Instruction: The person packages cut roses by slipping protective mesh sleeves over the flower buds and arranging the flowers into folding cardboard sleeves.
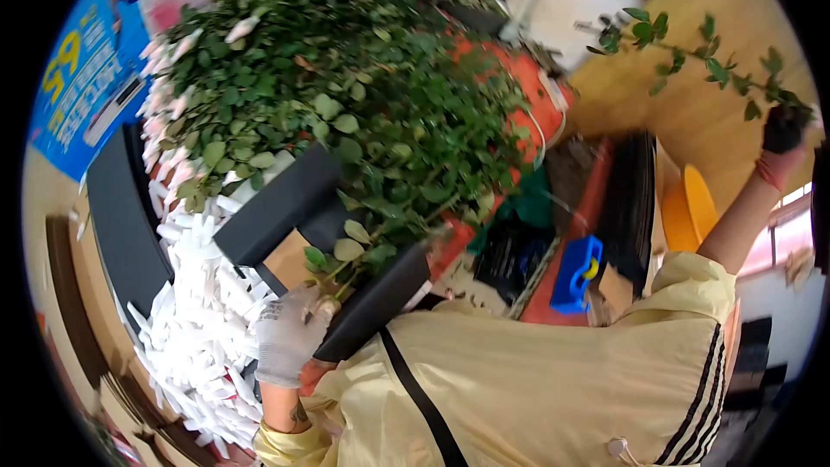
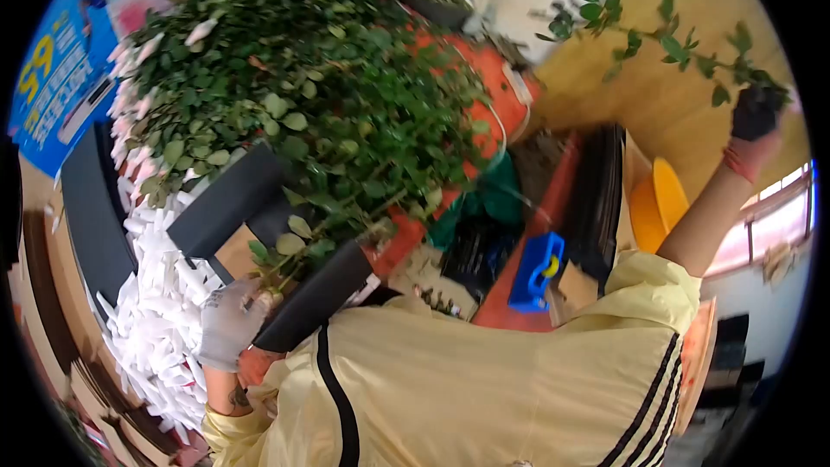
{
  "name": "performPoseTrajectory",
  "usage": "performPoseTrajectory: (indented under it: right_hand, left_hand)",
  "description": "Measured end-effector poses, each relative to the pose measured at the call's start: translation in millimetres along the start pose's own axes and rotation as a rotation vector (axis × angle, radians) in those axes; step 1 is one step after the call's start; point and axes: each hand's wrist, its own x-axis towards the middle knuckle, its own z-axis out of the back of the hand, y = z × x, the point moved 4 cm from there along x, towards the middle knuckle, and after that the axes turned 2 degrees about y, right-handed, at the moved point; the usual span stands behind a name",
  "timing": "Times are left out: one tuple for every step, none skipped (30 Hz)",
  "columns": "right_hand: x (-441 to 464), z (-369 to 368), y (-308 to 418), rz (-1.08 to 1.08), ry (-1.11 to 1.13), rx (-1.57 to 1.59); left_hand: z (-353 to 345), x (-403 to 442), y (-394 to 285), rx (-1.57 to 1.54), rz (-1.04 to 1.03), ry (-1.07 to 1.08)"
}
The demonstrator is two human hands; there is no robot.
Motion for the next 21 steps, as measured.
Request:
performPoseTrajectory:
  right_hand:
    - [-13.7,-3.2,29.3,0.030,0.054,0.009]
    - [-28.9,-7.8,51.2,0.034,0.108,0.016]
    - [-43.6,-13.7,70.0,0.029,0.157,0.023]
    - [-58.4,-18.2,85.5,0.012,0.195,0.036]
    - [-72.6,-20.1,95.6,-0.010,0.222,0.044]
    - [-87.4,-19.3,103.6,-0.038,0.248,0.048]
    - [-102.4,-14.9,107.8,-0.072,0.273,0.049]
    - [-122.9,-1.5,105.6,-0.097,0.309,-0.018]
    - [-144.4,11.7,100.7,-0.121,0.348,-0.083]
    - [-165.6,22.3,93.2,-0.144,0.388,-0.143]
    - [-186.6,22.4,79.7,-0.207,0.401,-0.072]
    - [-207.6,22.5,66.5,-0.271,0.410,-0.002]
    - [-222.6,3.0,52.9,-0.350,0.459,0.108]
    - [-237.9,-16.3,39.3,-0.435,0.501,0.213]
    - [-261.6,-20.9,29.6,-0.544,0.504,0.032]
    - [-286.1,-25.1,20.2,-0.656,0.522,-0.141]
    - [-316.4,-30.3,10.9,-0.720,0.410,-0.212]
    - [-347.3,-35.3,2.0,-0.785,0.293,-0.274]
    - [-361.8,-58.6,-10.8,-0.799,0.275,-0.210]
    - [-376.2,-82.0,-23.5,-0.813,0.257,-0.147]
    - [-398.4,-92.3,-39.5,-0.886,0.308,-0.223]
  left_hand:
    - [-6.2,0.7,5.2,0.021,-0.015,0.050]
    - [-9.1,1.3,10.1,0.038,-0.034,0.000]
    - [-10.2,1.7,12.7,0.051,-0.054,-0.055]
    - [-9.0,2.8,11.6,0.046,-0.044,-0.021]
    - [-9.9,4.4,12.6,0.057,-0.058,0.005]
    - [-9.4,4.8,15.2,0.044,-0.072,0.000]
    - [-8.5,5.5,14.3,0.029,-0.084,-0.010]
    - [-5.7,6.3,9.7,0.010,-0.053,0.027]
    - [-6.2,7.3,6.4,0.014,-0.059,0.038]
    - [-6.3,7.5,5.1,-0.018,-0.036,0.041]
    - [-5.5,7.2,4.7,-0.048,-0.008,0.041]
    - [-4.6,7.2,1.3,-0.036,-0.004,0.043]
    - [-4.2,6.4,-3.4,-0.027,0.000,0.042]
    - [-3.6,5.1,-5.9,-0.016,0.002,0.043]
    - [-3.9,4.9,-1.5,-0.004,0.006,0.047]
    - [-6.1,5.8,6.2,-0.006,-0.001,0.052]
    - [-7.9,5.9,10.1,-0.009,-0.007,0.061]
    - [-8.4,5.8,9.4,-0.003,-0.005,0.067]
    - [-8.3,6.2,8.2,-0.009,-0.012,0.066]
    - [-7.9,6.2,7.7,-0.016,-0.019,0.064]
    - [-8.5,5.7,8.0,-0.014,-0.015,0.066]
